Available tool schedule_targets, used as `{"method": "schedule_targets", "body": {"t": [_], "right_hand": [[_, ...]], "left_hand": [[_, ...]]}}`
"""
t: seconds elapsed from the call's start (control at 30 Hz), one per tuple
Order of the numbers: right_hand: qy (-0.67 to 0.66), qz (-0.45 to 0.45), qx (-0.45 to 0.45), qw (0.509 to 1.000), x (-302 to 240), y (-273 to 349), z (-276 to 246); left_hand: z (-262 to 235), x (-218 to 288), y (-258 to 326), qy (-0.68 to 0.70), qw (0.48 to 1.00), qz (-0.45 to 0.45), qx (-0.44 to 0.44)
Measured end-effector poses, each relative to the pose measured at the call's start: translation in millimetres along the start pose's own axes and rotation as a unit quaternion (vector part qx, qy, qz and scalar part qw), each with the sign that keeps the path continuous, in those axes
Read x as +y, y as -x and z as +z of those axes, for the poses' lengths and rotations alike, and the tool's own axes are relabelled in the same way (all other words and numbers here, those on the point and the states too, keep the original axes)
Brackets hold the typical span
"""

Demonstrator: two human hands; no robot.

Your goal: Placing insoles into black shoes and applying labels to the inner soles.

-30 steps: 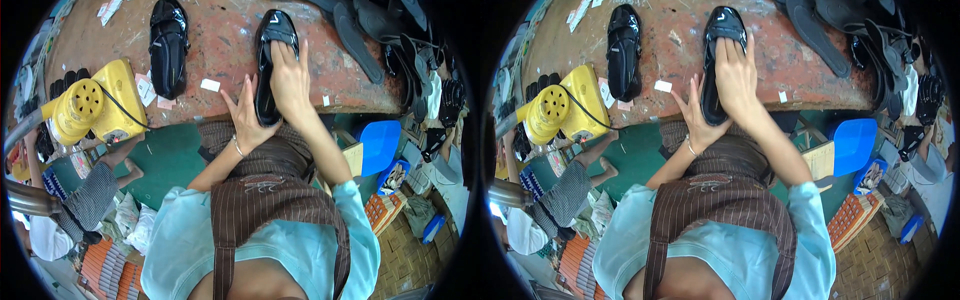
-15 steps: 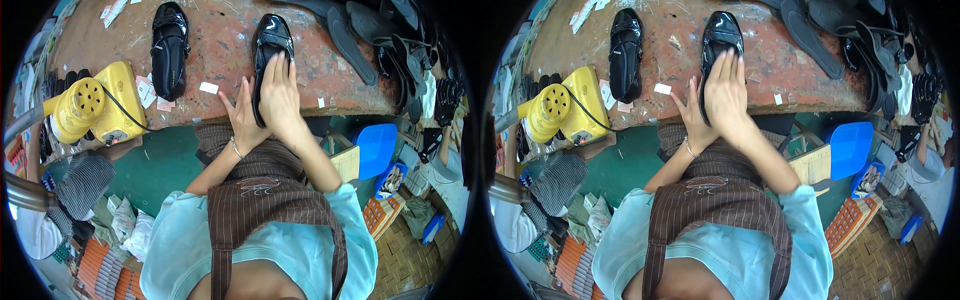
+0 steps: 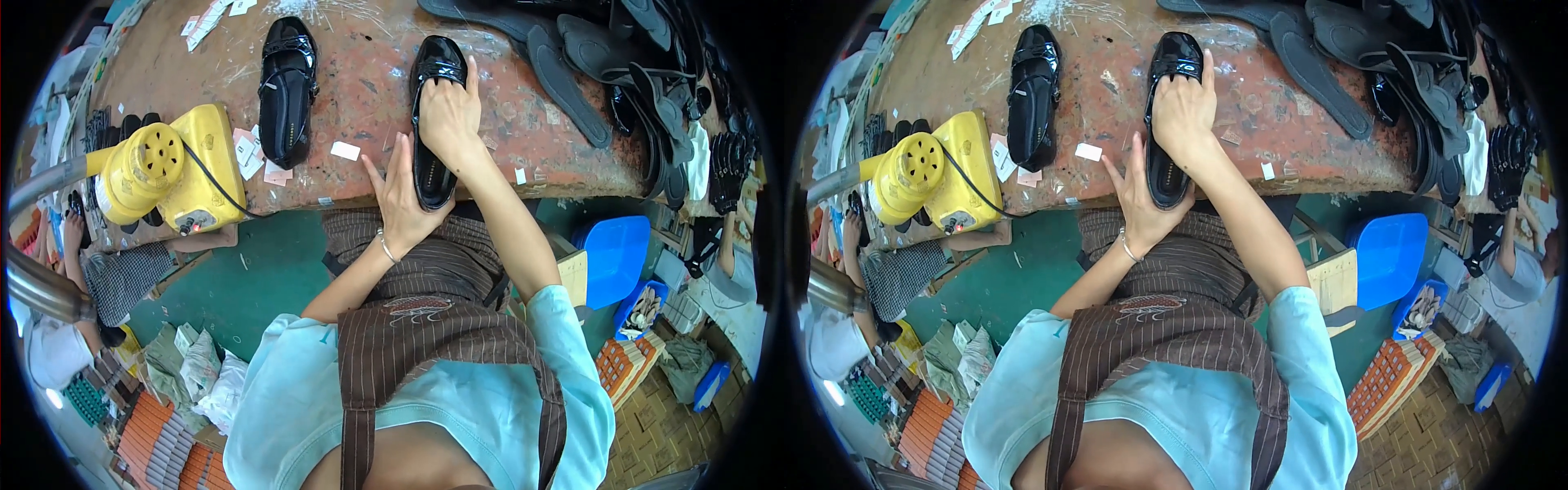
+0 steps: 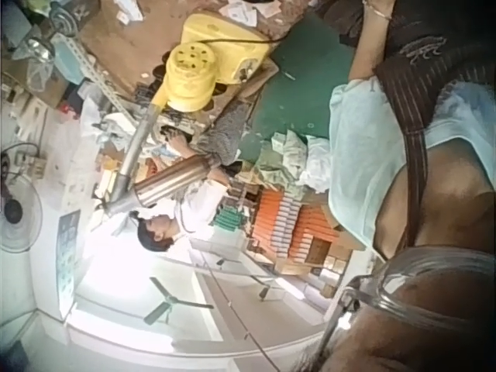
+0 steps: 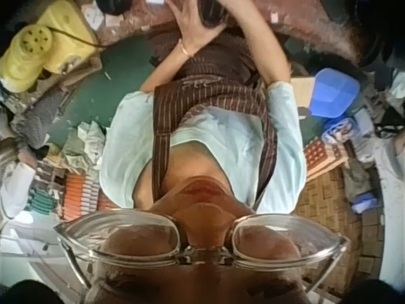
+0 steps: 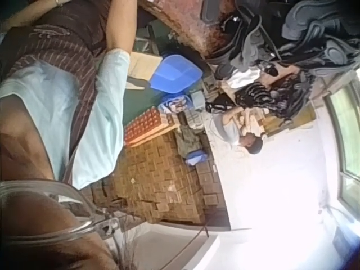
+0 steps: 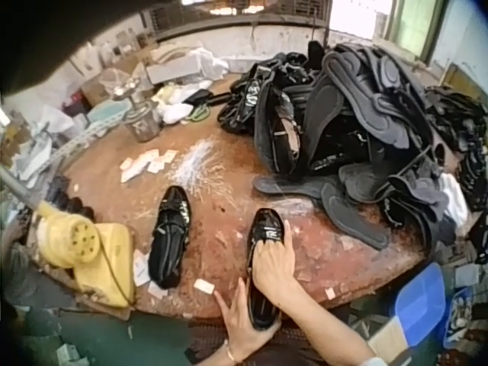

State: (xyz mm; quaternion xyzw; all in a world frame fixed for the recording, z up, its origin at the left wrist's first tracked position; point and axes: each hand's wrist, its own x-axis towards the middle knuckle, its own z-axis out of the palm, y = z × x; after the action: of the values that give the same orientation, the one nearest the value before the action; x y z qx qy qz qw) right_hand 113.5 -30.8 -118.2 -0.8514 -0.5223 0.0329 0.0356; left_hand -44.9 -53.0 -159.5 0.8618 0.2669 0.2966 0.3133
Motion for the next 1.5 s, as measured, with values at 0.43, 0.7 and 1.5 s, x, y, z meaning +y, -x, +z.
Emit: {"method": "schedule_targets", "body": {"t": [0.43, 0.7, 1.5], "right_hand": [[-0.095, 0.118, 0.194, 0.969, 198, 81, -10], [-0.025, 0.078, 0.206, 0.975, 193, 88, -20], [-0.881, 0.104, 0.203, 0.415, 143, 163, -75]], "left_hand": [[-147, -42, -103, -0.055, 0.986, -0.026, 0.152], [-174, -35, -84, -0.349, 0.927, -0.092, -0.099], [-101, 50, -136, -0.086, 0.944, 0.277, -0.156]]}}
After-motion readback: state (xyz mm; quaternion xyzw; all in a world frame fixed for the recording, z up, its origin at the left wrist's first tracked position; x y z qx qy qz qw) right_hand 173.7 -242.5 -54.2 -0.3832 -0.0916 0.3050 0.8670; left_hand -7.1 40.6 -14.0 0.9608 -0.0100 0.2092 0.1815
